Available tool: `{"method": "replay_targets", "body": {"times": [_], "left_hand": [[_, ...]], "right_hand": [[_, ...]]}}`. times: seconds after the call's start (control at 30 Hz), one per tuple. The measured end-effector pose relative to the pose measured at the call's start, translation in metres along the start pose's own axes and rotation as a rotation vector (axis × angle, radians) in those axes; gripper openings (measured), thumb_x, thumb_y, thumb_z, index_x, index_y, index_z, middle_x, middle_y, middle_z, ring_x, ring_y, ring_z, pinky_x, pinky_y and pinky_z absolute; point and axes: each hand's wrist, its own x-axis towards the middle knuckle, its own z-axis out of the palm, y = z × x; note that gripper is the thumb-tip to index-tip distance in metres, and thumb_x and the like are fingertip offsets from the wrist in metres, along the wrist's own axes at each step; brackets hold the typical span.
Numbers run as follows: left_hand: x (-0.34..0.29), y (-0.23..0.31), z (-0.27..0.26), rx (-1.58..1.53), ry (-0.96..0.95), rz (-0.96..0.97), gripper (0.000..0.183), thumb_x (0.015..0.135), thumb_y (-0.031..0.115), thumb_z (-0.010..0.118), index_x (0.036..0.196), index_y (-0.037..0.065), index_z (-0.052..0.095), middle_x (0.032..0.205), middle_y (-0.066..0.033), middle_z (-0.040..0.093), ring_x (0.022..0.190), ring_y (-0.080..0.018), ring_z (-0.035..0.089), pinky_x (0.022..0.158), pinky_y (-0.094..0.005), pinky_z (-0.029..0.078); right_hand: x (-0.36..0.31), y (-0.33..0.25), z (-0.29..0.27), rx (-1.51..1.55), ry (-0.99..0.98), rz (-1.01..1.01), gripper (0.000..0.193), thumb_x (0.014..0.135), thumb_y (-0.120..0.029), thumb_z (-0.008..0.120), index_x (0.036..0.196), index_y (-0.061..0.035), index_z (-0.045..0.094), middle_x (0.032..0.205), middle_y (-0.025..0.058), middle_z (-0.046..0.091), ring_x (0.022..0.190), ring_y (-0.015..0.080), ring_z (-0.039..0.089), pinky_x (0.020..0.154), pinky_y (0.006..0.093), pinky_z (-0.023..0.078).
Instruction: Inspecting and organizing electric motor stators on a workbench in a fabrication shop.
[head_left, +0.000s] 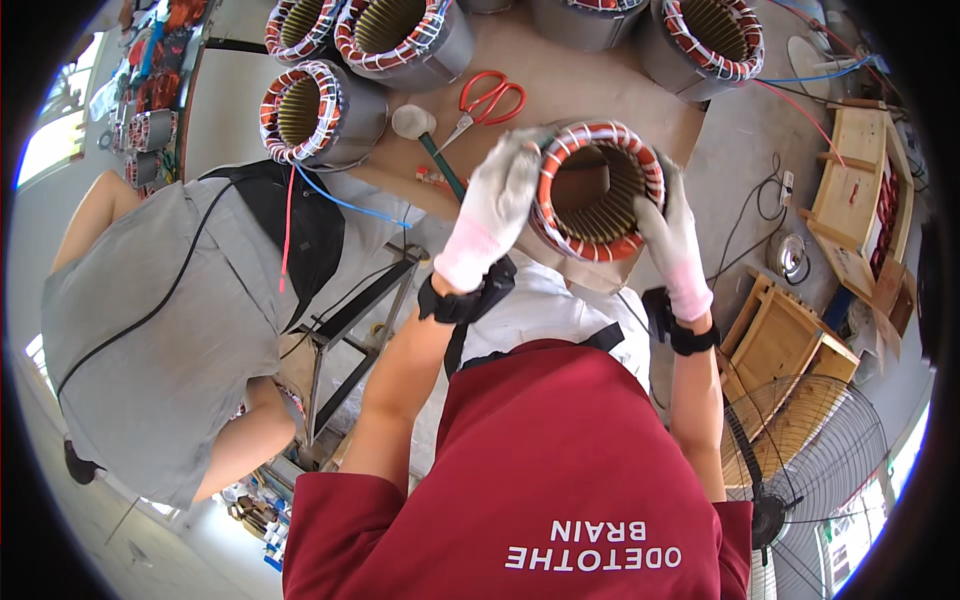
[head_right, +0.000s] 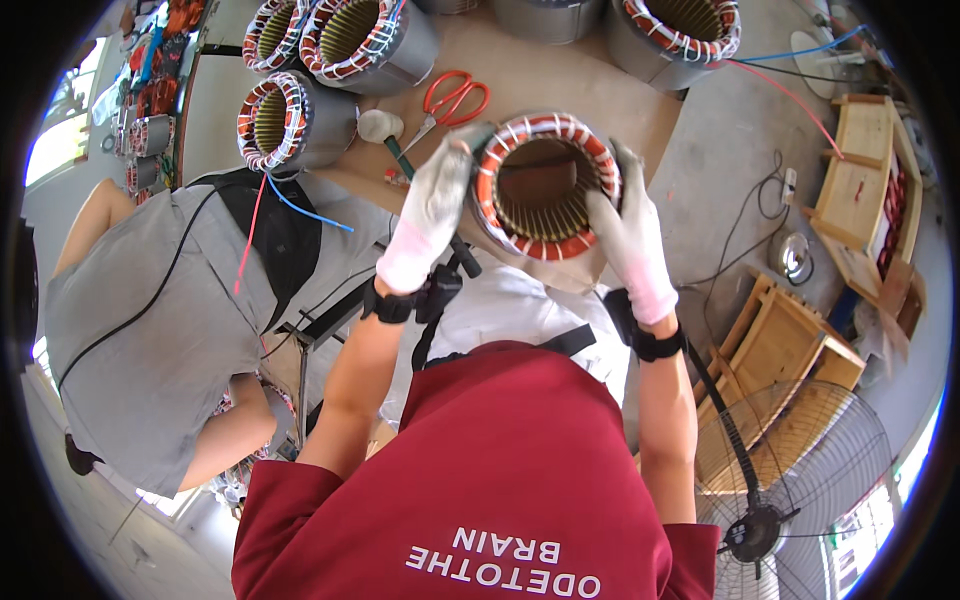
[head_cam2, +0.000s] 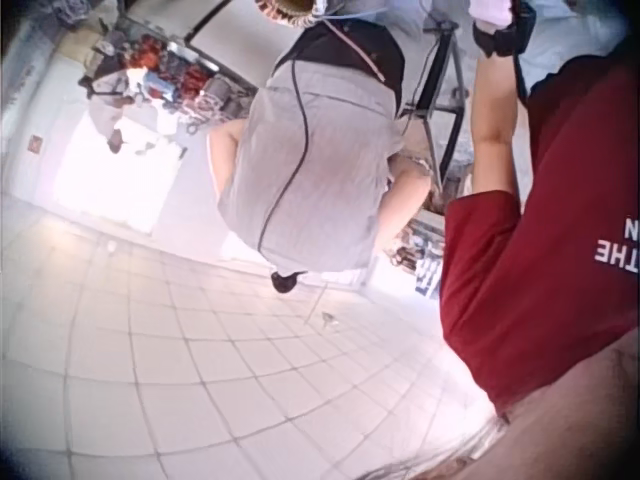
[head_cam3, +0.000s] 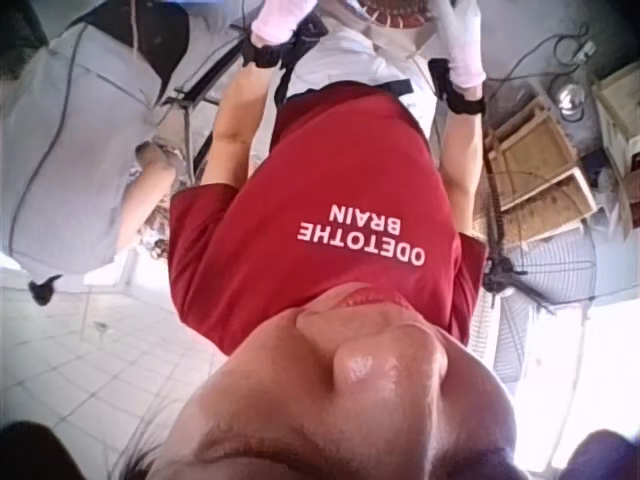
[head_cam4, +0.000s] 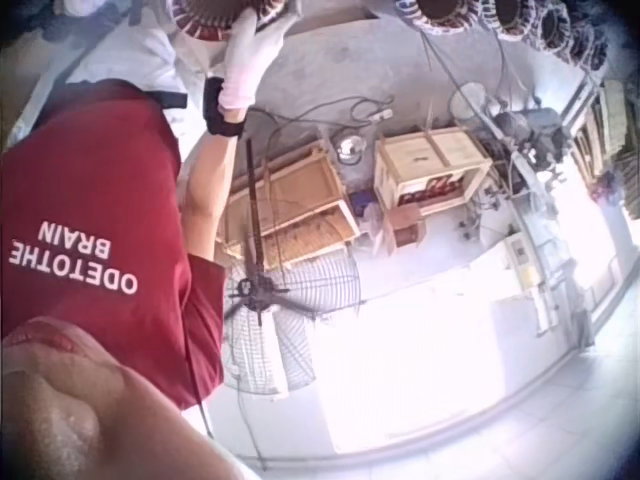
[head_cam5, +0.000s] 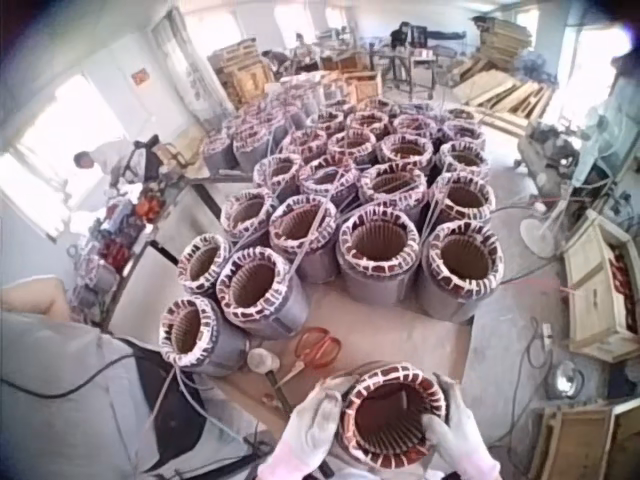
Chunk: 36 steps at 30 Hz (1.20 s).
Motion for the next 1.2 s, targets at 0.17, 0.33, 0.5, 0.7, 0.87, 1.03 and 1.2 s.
{"method": "replay_targets", "body": {"times": [0.17,0.33,0.5,0.7,0.87,1.03,1.2], "left_hand": [[-0.029,0.031,0.02,0.282,0.072,0.096,0.05,0.074,0.024,0.061,0.118,0.005,0.046,0.115,-0.0207,0.047,0.107,-0.0362,0.044,0.093,-0.0414,0.034],[-0.036,0.028,0.041,0.326,0.022,-0.077,0.059,0.068,0.005,0.059,0.124,0.005,0.039,0.122,-0.0206,0.042,0.113,-0.0367,0.043,0.093,-0.0383,0.039],[-0.021,0.03,0.023,0.321,-0.233,-0.019,0.058,0.068,0.0,0.054,0.123,0.006,0.04,0.123,-0.0182,0.043,0.11,-0.0349,0.047,0.091,-0.0367,0.042],[0.014,0.032,0.015,0.27,-0.485,0.17,0.057,0.063,-0.007,0.052,0.118,0.009,0.049,0.125,-0.0147,0.044,0.11,-0.0331,0.047,0.09,-0.0373,0.041],[0.0,0.023,0.001,0.518,-0.476,0.394,0.054,0.058,-0.006,0.056,0.11,0.009,0.053,0.121,-0.0122,0.047,0.107,-0.0339,0.046,0.091,-0.0413,0.039],[-0.081,0.023,0.008,0.326,0.162,-0.367,0.031,0.084,0.004,0.043,0.115,0.004,0.04,0.103,-0.0181,0.053,0.095,-0.0228,0.053,0.081,-0.034,0.045],[-0.083,0.038,-0.004,-0.006,0.256,-0.617,0.034,0.089,0.012,0.04,0.12,-0.001,0.038,0.105,-0.0107,0.05,0.092,-0.0136,0.05,0.08,-0.0266,0.042]], "right_hand": [[-0.04,0.021,-0.003,0.057,0.108,-0.021,0.054,0.075,-0.003,0.045,0.127,-0.0024,0.03,0.112,0.0195,0.05,0.105,0.0276,0.052,0.091,0.0353,0.038],[-0.065,0.013,-0.001,-0.005,0.126,0.064,0.06,0.076,-0.007,0.055,0.126,0.001,0.024,0.112,0.02,0.047,0.104,0.027,0.05,0.088,0.0361,0.04],[-0.069,0.029,-0.044,0.284,-0.106,0.201,0.044,0.088,-0.026,0.048,0.12,0.0026,0.037,0.112,0.0162,0.051,0.107,0.0213,0.048,0.092,0.0356,0.037],[0.025,0.065,-0.036,0.234,0.011,0.037,0.038,0.094,-0.03,0.035,0.106,0.0016,0.052,0.096,0.0117,0.057,0.091,0.0159,0.051,0.082,0.0286,0.04],[-0.008,0.035,-0.019,0.309,-0.06,0.339,0.034,0.087,-0.033,0.05,0.088,0.0007,0.049,0.079,0.0069,0.051,0.074,0.0112,0.045,0.067,0.0254,0.041],[-0.028,0.004,-0.006,0.409,-0.252,0.608,0.028,0.083,-0.028,0.058,0.091,-0.0044,0.047,0.075,-0.0027,0.046,0.067,0.0042,0.039,0.059,0.0189,0.035],[-0.028,0.008,0.01,0.513,-0.214,0.421,0.033,0.088,-0.033,0.051,0.099,-0.003,0.049,0.078,-0.0009,0.051,0.068,0.0058,0.046,0.061,0.0216,0.04]]}}
